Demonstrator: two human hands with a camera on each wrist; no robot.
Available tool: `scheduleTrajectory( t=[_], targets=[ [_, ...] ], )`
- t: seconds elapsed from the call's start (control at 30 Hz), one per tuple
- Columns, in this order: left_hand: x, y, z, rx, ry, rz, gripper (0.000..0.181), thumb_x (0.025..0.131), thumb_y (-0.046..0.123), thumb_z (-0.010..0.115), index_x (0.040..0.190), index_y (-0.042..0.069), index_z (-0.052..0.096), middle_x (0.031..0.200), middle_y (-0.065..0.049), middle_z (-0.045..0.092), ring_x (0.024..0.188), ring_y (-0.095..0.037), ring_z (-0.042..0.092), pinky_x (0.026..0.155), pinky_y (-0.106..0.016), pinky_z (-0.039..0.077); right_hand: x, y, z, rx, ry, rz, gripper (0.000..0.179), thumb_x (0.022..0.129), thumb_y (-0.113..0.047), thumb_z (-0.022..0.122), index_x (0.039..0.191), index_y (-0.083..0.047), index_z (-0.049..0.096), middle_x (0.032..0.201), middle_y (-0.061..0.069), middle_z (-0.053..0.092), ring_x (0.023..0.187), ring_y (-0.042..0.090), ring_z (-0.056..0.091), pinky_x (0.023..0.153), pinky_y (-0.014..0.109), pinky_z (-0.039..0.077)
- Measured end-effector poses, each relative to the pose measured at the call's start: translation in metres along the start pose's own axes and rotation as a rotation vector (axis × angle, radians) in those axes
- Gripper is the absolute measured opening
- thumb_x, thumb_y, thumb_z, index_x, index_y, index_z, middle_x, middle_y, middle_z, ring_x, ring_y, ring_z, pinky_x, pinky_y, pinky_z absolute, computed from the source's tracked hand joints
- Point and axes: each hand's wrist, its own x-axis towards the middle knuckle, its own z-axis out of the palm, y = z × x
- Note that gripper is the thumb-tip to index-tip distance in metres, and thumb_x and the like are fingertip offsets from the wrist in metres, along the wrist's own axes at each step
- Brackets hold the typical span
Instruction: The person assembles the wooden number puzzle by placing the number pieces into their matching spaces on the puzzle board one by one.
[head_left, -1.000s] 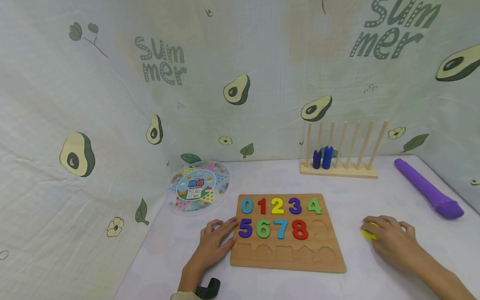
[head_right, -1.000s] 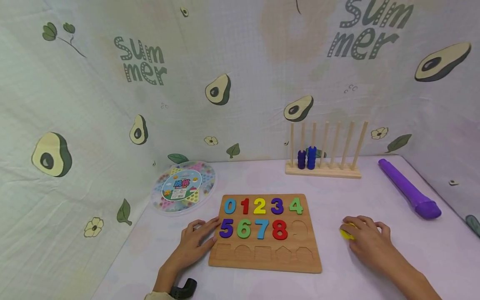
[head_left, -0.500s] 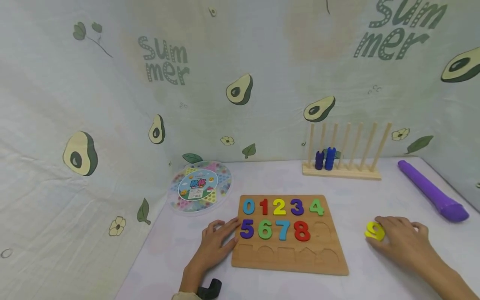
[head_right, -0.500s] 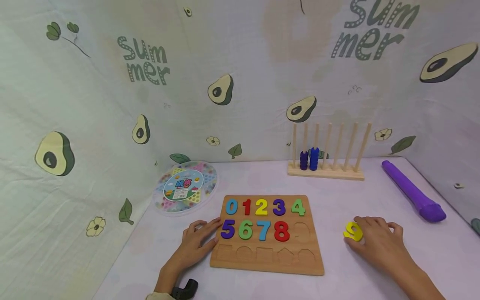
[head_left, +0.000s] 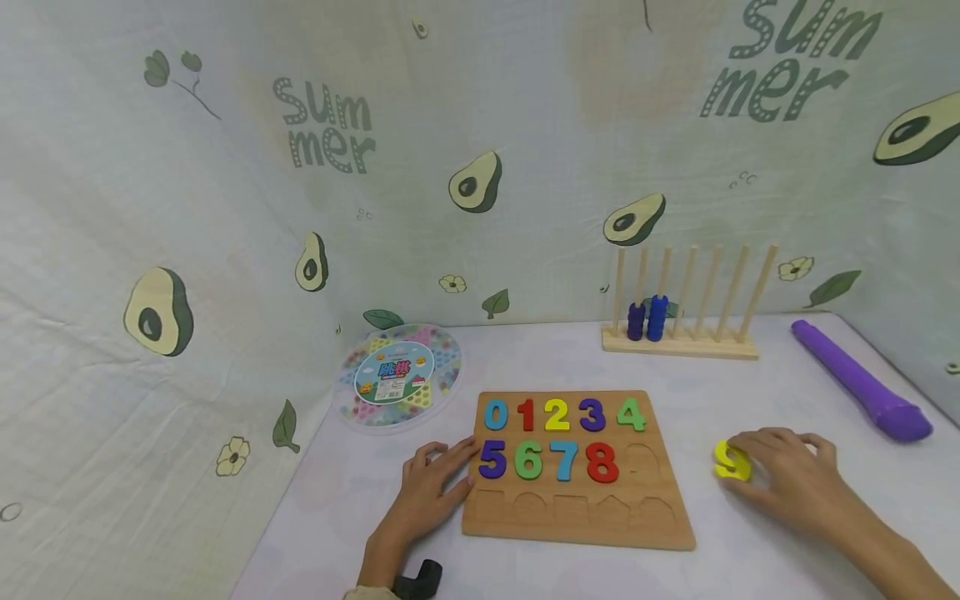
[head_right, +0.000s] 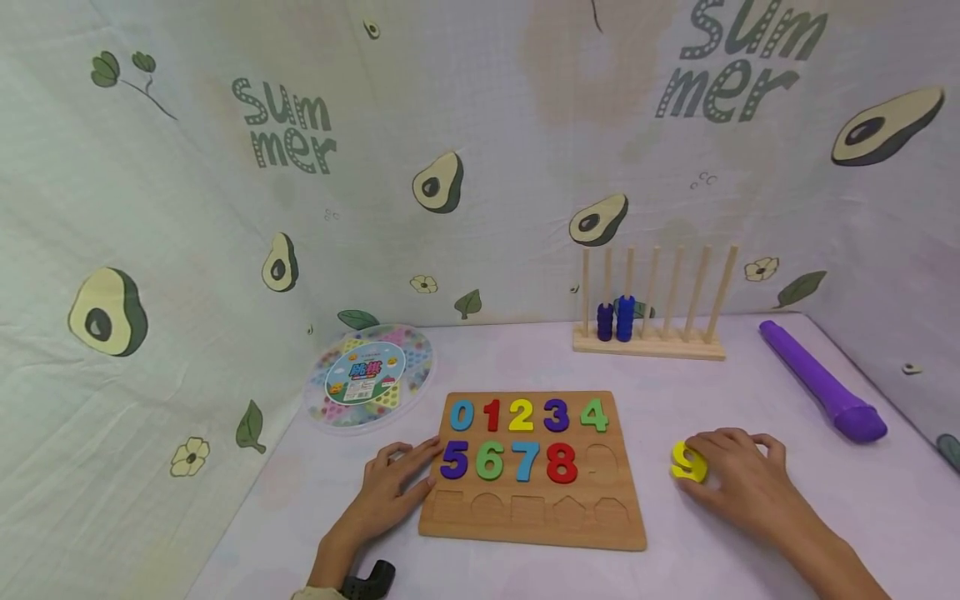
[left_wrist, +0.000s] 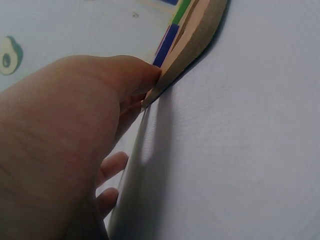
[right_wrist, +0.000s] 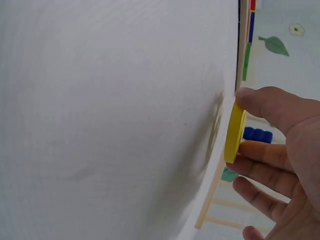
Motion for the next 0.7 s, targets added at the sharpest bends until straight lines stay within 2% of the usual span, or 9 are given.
scheduleTrajectory(
  t=[0.33,0.57,0.7],
  targets=[
    [0.000,-0.001,0.001,-0.009,0.001,-0.008,0.050,0.100,0.047,0.055,0.148,0.031,0.051,0.154,0.013,0.044,0.133,-0.024,0.032,0.101,-0.056,0.024,0.008,-0.011,-0.003,0.032,-0.011,-0.038,0.053,0.068,-0.036,0.090,0.109,-0.006,0.073,0.112,0.019,0.068,0.108,0.041,0.054,0.088,0.071,0.025],
    [0.001,-0.001,0.001,-0.008,0.005,0.002,0.050,0.101,0.045,0.055,0.148,0.030,0.051,0.154,0.013,0.043,0.133,-0.024,0.033,0.101,-0.056,0.024,0.011,-0.021,-0.003,0.057,0.034,-0.080,0.055,0.064,-0.035,0.092,0.108,-0.007,0.073,0.110,0.016,0.069,0.106,0.039,0.055,0.089,0.069,0.026],
    [0.000,-0.002,0.001,-0.004,0.005,0.002,0.049,0.101,0.045,0.055,0.148,0.031,0.051,0.153,0.014,0.043,0.133,-0.023,0.033,0.100,-0.056,0.024,0.014,-0.027,-0.004,0.072,0.005,-0.081,0.054,0.066,-0.036,0.091,0.109,-0.008,0.072,0.112,0.016,0.069,0.108,0.040,0.054,0.090,0.069,0.025]
  ],
)
